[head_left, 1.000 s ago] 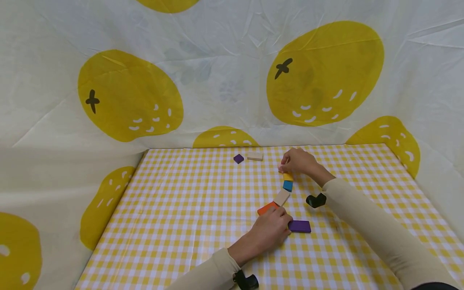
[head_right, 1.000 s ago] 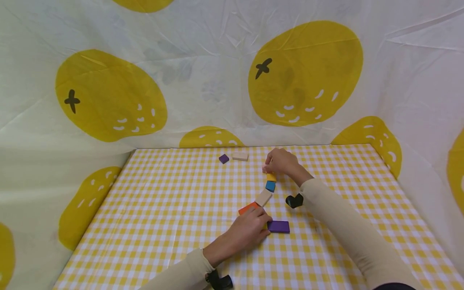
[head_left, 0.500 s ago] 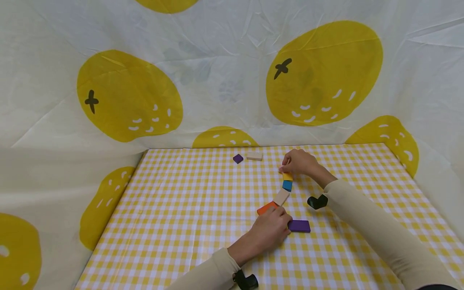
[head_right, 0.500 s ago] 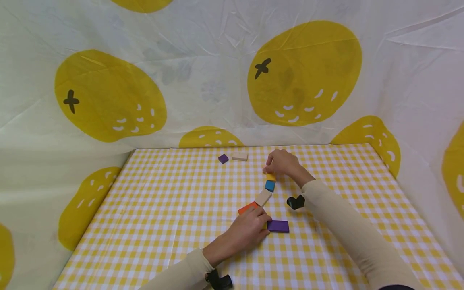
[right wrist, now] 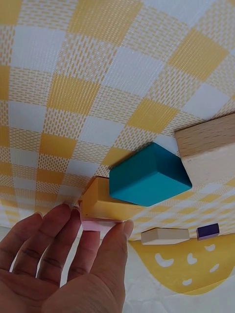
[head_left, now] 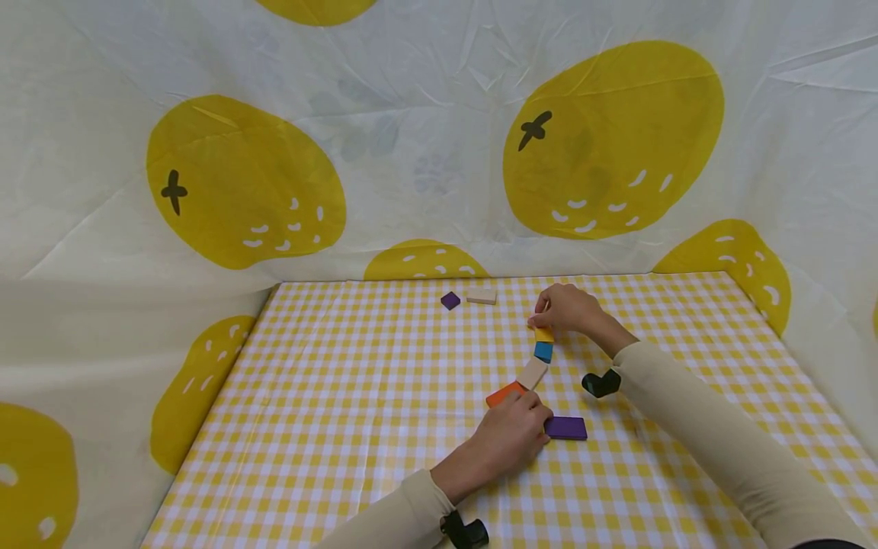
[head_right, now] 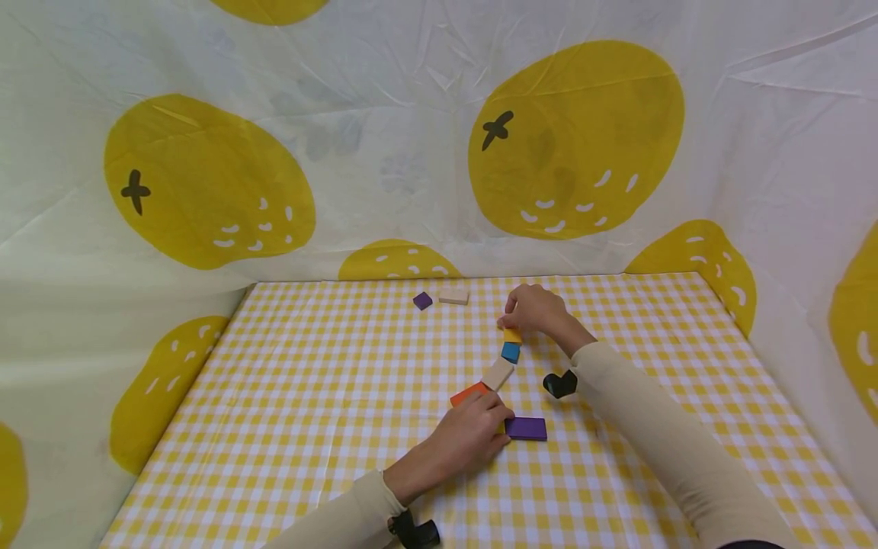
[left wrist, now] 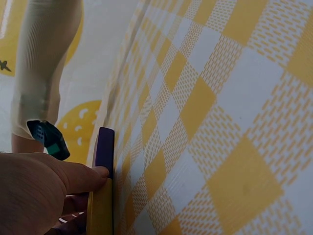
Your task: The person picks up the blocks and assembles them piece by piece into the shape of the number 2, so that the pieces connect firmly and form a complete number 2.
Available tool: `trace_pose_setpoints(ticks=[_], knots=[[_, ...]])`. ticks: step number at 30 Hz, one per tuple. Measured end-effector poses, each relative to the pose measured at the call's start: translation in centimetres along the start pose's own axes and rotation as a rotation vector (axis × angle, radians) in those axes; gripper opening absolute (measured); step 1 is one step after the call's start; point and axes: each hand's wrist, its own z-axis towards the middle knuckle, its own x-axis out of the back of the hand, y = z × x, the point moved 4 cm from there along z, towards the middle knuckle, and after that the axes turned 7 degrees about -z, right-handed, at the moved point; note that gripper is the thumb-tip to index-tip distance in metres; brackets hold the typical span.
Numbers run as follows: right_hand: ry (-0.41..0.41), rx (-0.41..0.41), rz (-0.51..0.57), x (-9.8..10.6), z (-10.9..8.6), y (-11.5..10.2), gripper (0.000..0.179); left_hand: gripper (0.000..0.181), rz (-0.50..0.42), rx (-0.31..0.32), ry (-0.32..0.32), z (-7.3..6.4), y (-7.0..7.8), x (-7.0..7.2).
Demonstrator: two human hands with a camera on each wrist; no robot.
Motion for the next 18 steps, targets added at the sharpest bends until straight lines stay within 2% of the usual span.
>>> trace_pose_setpoints(ticks=[18], knots=[[0.009, 0.046, -0.004, 0.11, 0.04, -0.18, 0.027, 0.024, -0.013, 0.006, -0.011, 0.07, 0.04, 0.11]])
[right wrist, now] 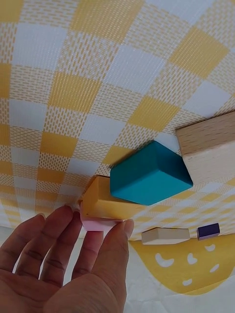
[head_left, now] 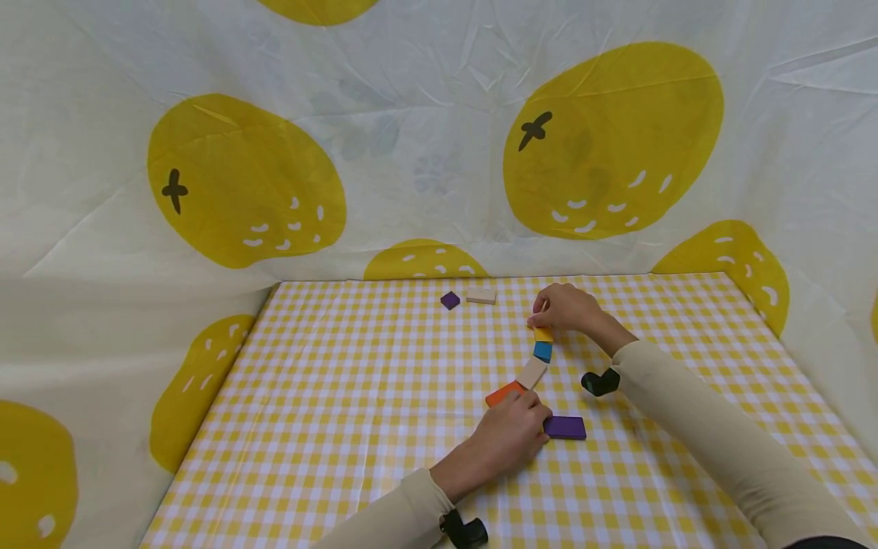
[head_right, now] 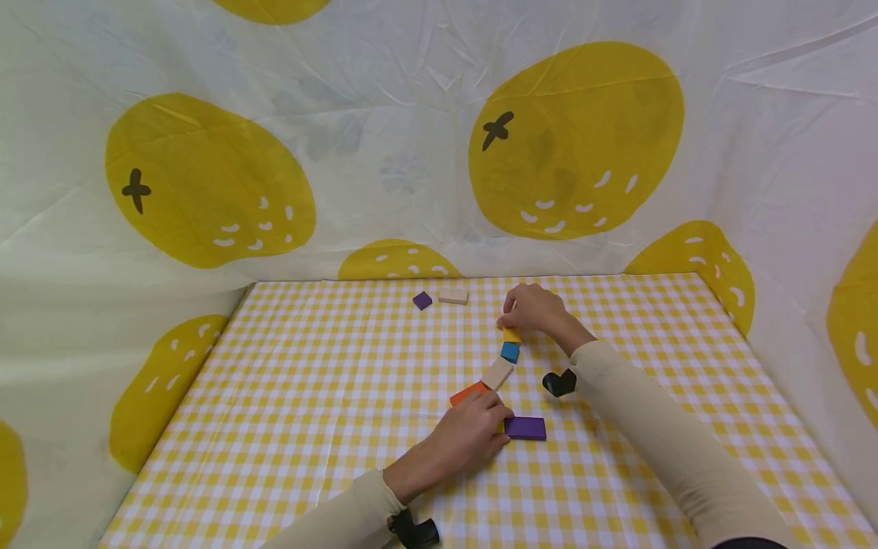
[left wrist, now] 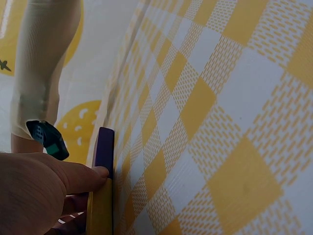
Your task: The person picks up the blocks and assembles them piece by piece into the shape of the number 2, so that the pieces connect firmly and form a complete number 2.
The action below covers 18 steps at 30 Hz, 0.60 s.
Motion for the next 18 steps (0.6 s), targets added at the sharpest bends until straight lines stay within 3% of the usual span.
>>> trace_pose_setpoints(ticks=[18], knots=[[-0.002, 0.036, -0.024, 0.43, 0.11, -0.38, 0.029, 0.026, -0.002, 0.004, -0.005, 0.01, 0.03, -0.02]])
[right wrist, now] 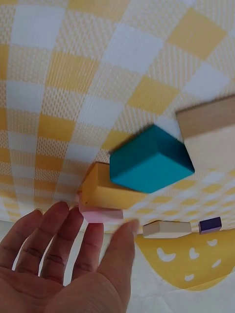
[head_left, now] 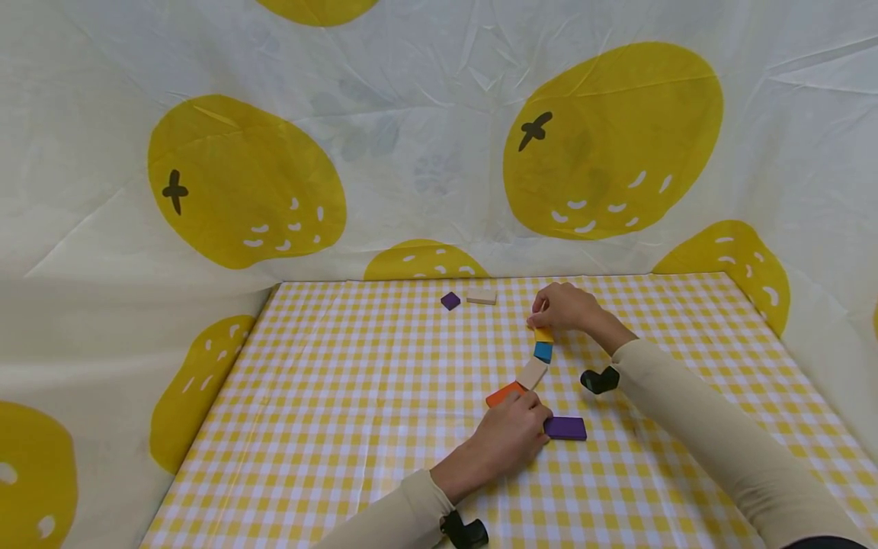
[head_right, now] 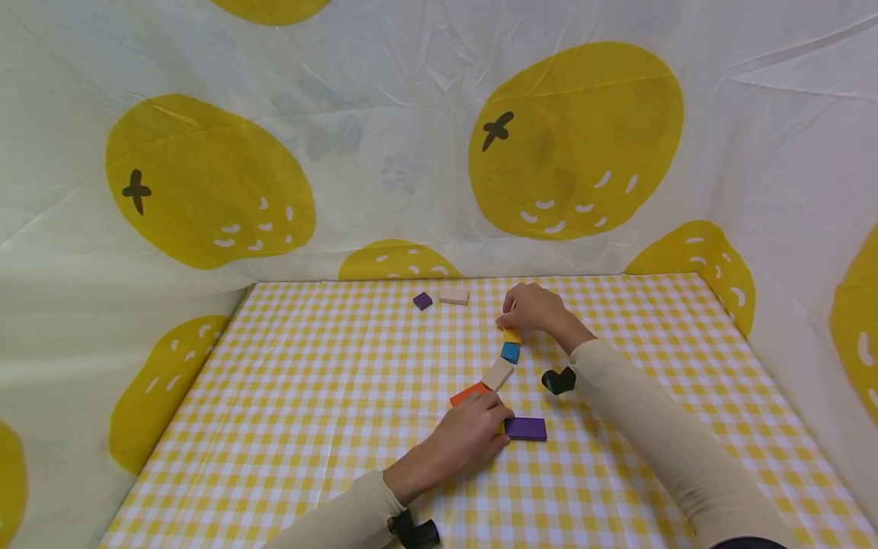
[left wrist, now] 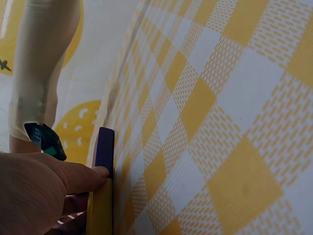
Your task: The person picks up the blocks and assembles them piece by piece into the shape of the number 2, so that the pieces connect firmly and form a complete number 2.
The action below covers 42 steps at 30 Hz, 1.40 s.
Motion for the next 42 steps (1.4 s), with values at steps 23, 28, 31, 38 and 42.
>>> trace_pose_setpoints(ticks=[23, 28, 31, 38, 42], knots=[[0.083, 0.111, 0.011, 1.0, 4.7, -3.8, 0.032, 0.022, -0.011, -0.005, 0.02, -0.1, 0.0, 0.0], [0.057, 0.118, 0.022, 1.0, 5.8, -4.2, 0.034, 0.022, -0.001, -0.012, 0.018, -0.1, 0.0, 0.0], [0.034, 0.129, 0.028, 0.9, 6.6, -4.3, 0.037, 0.022, 0.016, -0.02, 0.026, -0.1, 0.0, 0.0], [0.013, 0.148, 0.028, 0.8, 7.7, -4.8, 0.044, 0.022, 0.035, -0.023, 0.033, -0.1, -0.1, 0.0], [0.001, 0.139, 0.024, 0.4, 8.2, -5.0, 0.045, 0.022, 0.042, -0.03, 0.042, -0.1, -0.1, 0.0]])
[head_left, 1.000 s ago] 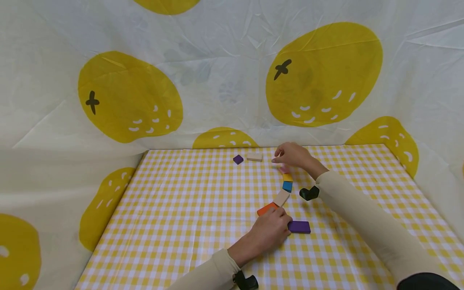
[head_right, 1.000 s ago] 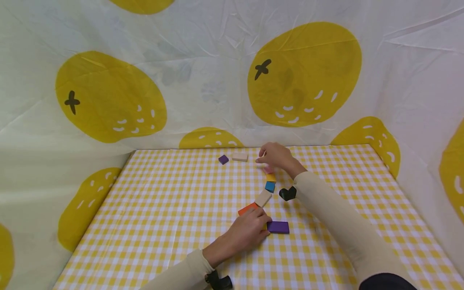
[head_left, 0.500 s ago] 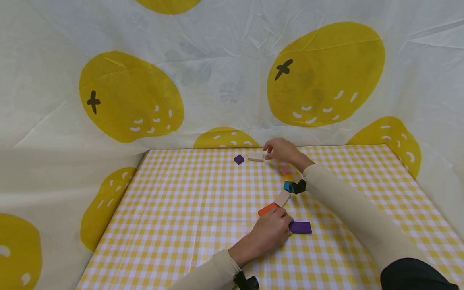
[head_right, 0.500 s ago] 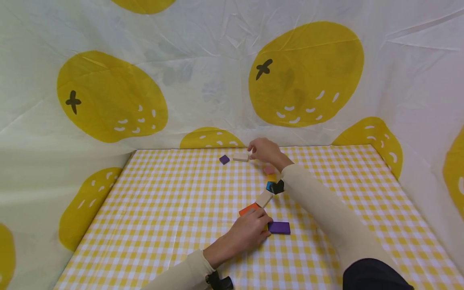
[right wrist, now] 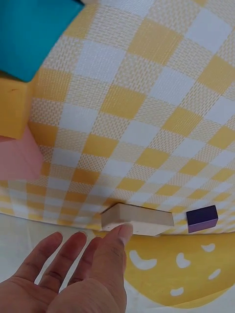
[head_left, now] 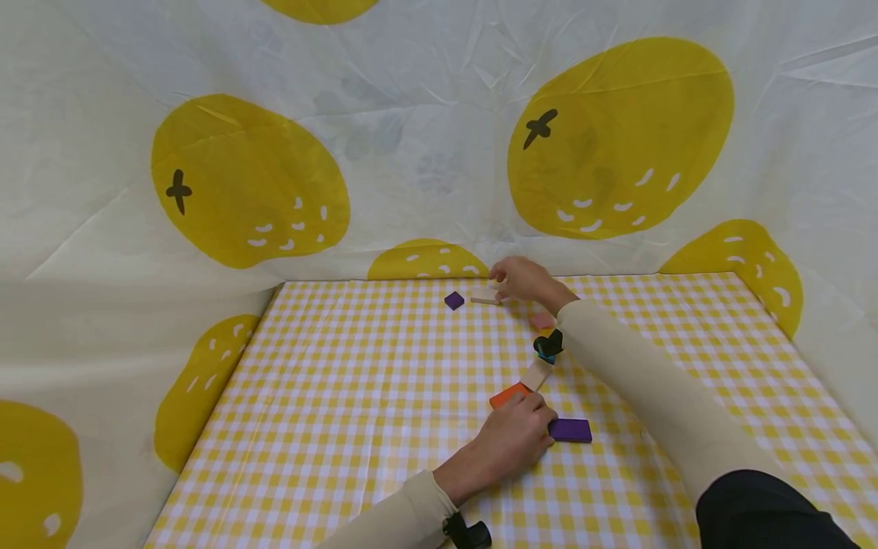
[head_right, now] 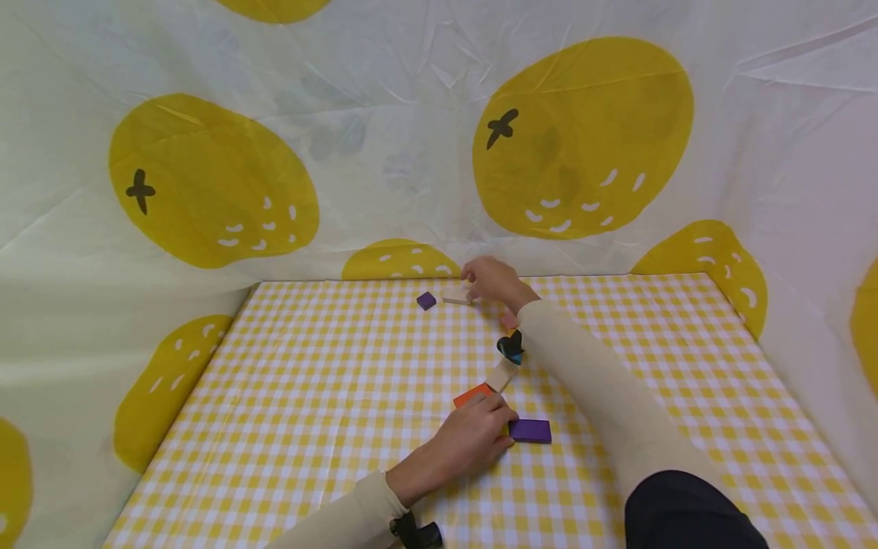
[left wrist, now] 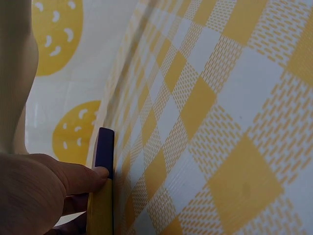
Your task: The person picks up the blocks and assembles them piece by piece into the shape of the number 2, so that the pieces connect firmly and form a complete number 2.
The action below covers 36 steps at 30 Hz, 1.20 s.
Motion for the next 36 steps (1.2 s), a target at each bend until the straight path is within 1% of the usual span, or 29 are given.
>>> trace_pose_setpoints(ticks=[4, 7, 10, 16, 22, 28, 32, 36], knots=[[-0.025, 0.002, -0.008, -0.6, 0.4, -0.1, 0.043, 0.022, 0.008, -0.011, 0.014, 0.0, 0.1, 0.0], [-0.033, 0.026, -0.007, -0.9, 0.6, -0.4, 0.04, 0.022, 0.006, -0.01, 0.019, 0.0, 0.1, 0.0], [-0.038, 0.042, 0.008, -1.1, 0.8, -0.6, 0.038, 0.022, 0.005, -0.009, 0.015, 0.1, 0.1, 0.0], [-0.064, 0.042, -0.033, -1.3, 0.9, -0.6, 0.035, 0.022, 0.003, -0.006, -0.001, 0.1, 0.1, -0.1], [-0.084, 0.067, -0.048, -1.1, 0.4, -0.6, 0.034, 0.022, -0.025, 0.01, -0.019, 0.2, 0.0, -0.2], [-0.069, 0.125, -0.03, -1.0, -0.3, 0.1, 0.031, 0.022, -0.023, 0.024, -0.032, 0.2, 0.0, -0.2], [-0.062, 0.126, -0.001, -1.1, -0.6, 0.9, 0.031, 0.022, -0.025, 0.023, -0.03, 0.1, -0.1, -0.2], [-0.053, 0.132, -0.005, -0.8, -1.1, 1.3, 0.032, 0.022, -0.028, 0.018, -0.022, 0.1, -0.1, -0.1]])
